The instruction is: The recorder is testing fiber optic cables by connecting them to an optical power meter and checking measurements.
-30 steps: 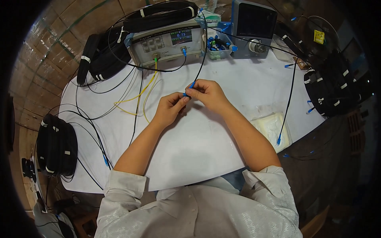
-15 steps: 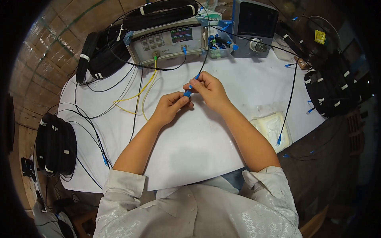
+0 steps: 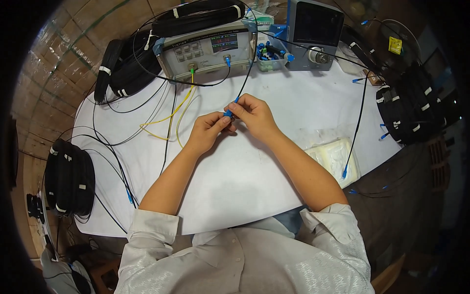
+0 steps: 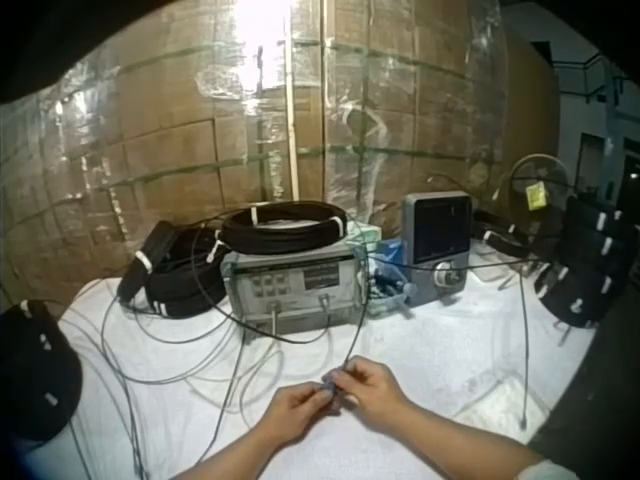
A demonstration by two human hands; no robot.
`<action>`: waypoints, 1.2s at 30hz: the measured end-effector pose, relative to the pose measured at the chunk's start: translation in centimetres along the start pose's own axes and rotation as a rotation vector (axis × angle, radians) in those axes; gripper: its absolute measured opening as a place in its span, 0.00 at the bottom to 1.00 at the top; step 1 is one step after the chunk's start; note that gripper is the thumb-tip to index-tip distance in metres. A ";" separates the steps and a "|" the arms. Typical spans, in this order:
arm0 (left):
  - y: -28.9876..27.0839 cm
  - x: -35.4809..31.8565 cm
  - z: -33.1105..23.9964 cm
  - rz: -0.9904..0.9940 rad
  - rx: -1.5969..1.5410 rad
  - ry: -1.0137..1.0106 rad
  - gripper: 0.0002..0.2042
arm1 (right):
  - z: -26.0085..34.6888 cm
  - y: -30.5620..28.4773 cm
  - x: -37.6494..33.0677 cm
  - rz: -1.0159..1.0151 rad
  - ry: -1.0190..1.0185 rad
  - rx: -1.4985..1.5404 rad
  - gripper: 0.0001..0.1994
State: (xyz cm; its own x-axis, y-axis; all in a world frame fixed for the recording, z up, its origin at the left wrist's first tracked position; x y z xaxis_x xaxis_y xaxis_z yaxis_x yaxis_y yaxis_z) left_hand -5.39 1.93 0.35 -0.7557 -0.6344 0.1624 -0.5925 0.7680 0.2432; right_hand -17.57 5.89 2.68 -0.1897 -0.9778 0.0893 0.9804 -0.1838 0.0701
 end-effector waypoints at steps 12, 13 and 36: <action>-0.1 -0.2 0.1 -0.002 -0.011 -0.025 0.12 | -0.6 0.7 -0.1 0.082 0.089 0.074 0.08; -0.2 -0.2 0.1 0.003 -0.005 -0.025 0.11 | -0.6 0.7 -0.1 0.081 0.090 0.074 0.08; 0.3 -0.3 0.0 0.066 0.272 -0.130 0.10 | -2.5 0.5 -0.2 0.055 0.247 0.025 0.16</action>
Point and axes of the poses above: each hand's wrist, its own x-axis towards the middle knuckle, its own y-axis out of the palm, z = x × y, the point moved 8 cm from there along x, towards the middle knuckle, and after that the axes turned 6 degrees about y, right-handed, at the moved point
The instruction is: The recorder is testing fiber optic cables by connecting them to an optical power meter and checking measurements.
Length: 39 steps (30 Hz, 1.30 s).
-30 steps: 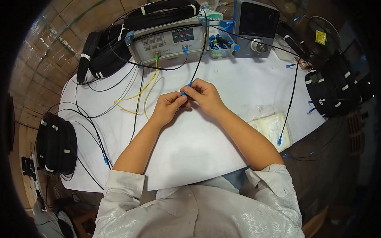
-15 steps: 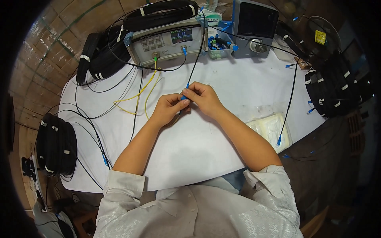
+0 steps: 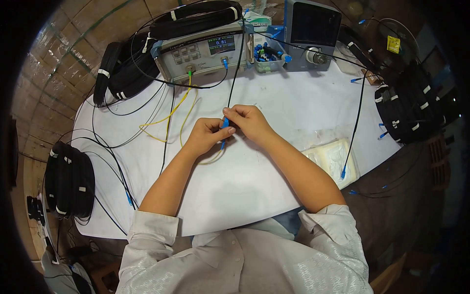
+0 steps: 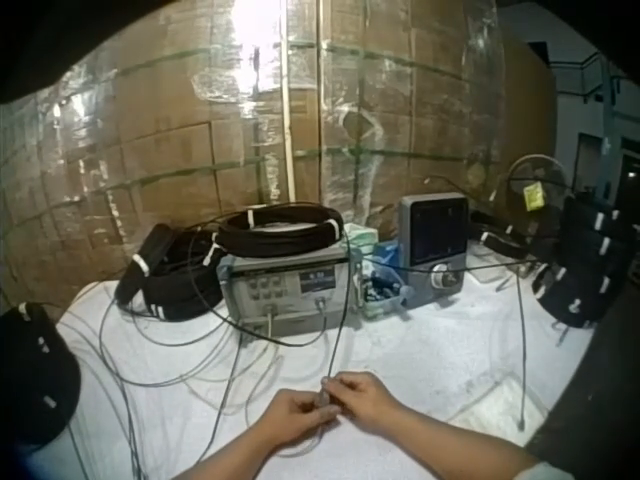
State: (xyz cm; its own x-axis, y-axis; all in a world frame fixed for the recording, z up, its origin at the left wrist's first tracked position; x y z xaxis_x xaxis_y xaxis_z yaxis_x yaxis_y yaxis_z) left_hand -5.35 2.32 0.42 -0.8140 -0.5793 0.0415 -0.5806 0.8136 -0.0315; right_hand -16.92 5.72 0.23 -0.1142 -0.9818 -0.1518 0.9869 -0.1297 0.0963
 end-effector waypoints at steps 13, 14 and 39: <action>0.8 0.2 -1.0 0.023 0.033 0.066 0.12 | 0.3 -0.7 -0.2 -0.060 0.115 0.087 0.13; 0.7 0.1 -0.6 0.019 0.034 0.066 0.12 | 0.2 -0.6 -0.2 -0.056 0.115 0.088 0.13; -1.0 0.3 0.1 -0.150 0.043 0.058 0.17 | 1.9 -0.7 0.1 -0.081 -0.220 0.029 0.09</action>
Point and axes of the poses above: each hand's wrist, its own x-axis towards the middle knuckle, its own y-axis out of the palm, z = x × y, the point moved 8 cm from there along x, towards the middle knuckle, and after that the axes turned 6 degrees about y, right-handed, at the moved point
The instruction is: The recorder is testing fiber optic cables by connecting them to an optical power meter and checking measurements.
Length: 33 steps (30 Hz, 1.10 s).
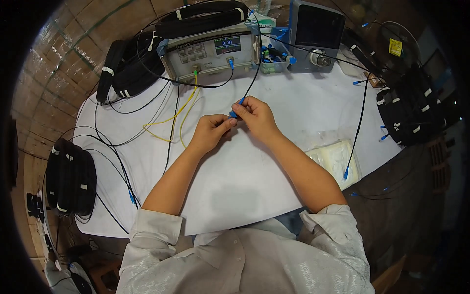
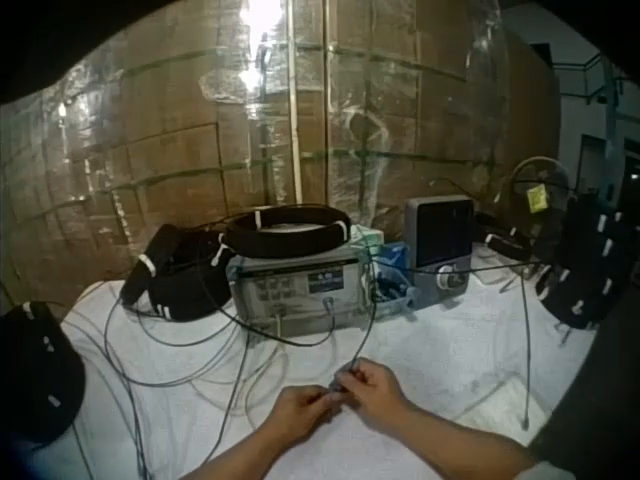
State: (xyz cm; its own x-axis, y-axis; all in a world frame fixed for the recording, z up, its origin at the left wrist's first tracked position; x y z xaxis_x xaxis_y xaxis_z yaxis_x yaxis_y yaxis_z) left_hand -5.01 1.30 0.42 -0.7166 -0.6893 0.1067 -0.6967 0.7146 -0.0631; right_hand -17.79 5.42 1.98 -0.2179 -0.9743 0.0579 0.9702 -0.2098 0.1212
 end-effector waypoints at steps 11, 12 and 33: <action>0.5 0.0 -0.1 0.053 -0.092 0.060 0.15 | 1.2 -0.1 -0.3 0.077 -0.030 -0.101 0.09; 0.5 0.0 0.1 0.046 -0.120 0.030 0.15 | 1.2 -0.2 -0.4 0.056 -0.027 -0.116 0.09; 0.5 -0.3 0.0 0.073 -0.191 0.025 0.14 | 0.7 -0.1 -0.5 0.087 0.054 0.048 0.08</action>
Point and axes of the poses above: each hand's wrist, its own x-axis towards the middle knuckle, its own y-axis out of the palm, z = x × y, the point moved 8 cm from there along x, towards the middle knuckle, and after that the axes turned 6 degrees about y, right-handed, at the moved point
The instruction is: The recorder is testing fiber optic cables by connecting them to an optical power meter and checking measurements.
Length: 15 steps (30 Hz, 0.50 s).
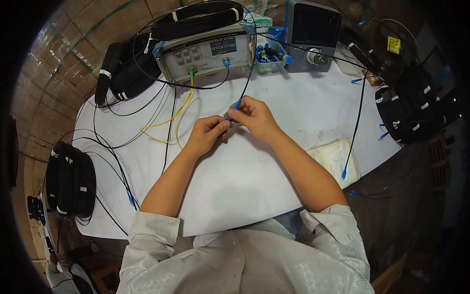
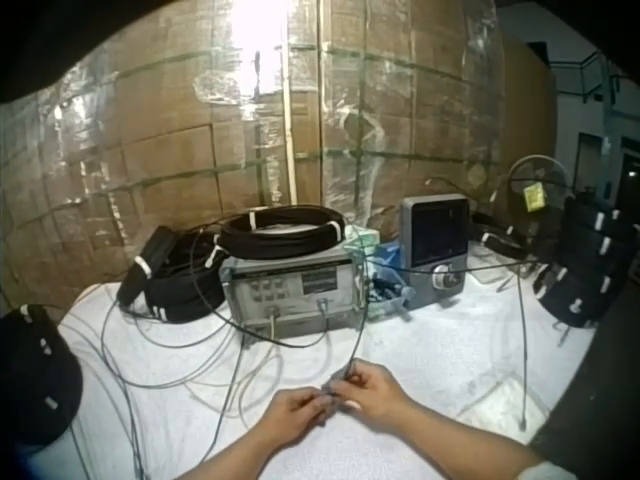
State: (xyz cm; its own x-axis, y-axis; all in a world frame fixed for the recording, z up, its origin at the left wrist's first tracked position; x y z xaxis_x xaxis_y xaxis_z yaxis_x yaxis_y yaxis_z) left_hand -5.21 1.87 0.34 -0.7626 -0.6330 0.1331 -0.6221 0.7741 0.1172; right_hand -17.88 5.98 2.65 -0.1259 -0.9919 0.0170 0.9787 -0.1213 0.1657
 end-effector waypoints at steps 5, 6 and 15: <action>-0.3 -0.2 0.4 -0.027 -0.006 -0.049 0.11 | -0.2 0.3 0.1 0.035 -0.028 -0.121 0.08; -0.3 -0.3 0.5 -0.015 -0.027 -0.049 0.10 | -0.3 0.5 0.1 0.051 -0.021 -0.154 0.08; 0.1 -0.6 0.3 -0.007 0.021 -0.043 0.09 | -0.4 1.3 -0.3 0.128 0.040 -0.128 0.09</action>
State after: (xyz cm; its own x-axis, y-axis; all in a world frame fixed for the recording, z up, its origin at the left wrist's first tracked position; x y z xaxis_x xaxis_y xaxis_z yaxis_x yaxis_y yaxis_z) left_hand -4.85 2.34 0.00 -0.7652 -0.6375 0.0895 -0.6303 0.7702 0.0971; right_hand -16.56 6.07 2.47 0.0046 -0.9999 -0.0095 0.9993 0.0043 0.0376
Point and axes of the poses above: each hand's wrist, its own x-axis towards the middle knuckle, its own y-axis out of the palm, z = x × y, the point moved 8 cm from there along x, towards the middle knuckle, and after that the axes turned 6 degrees about y, right-handed, at the moved point
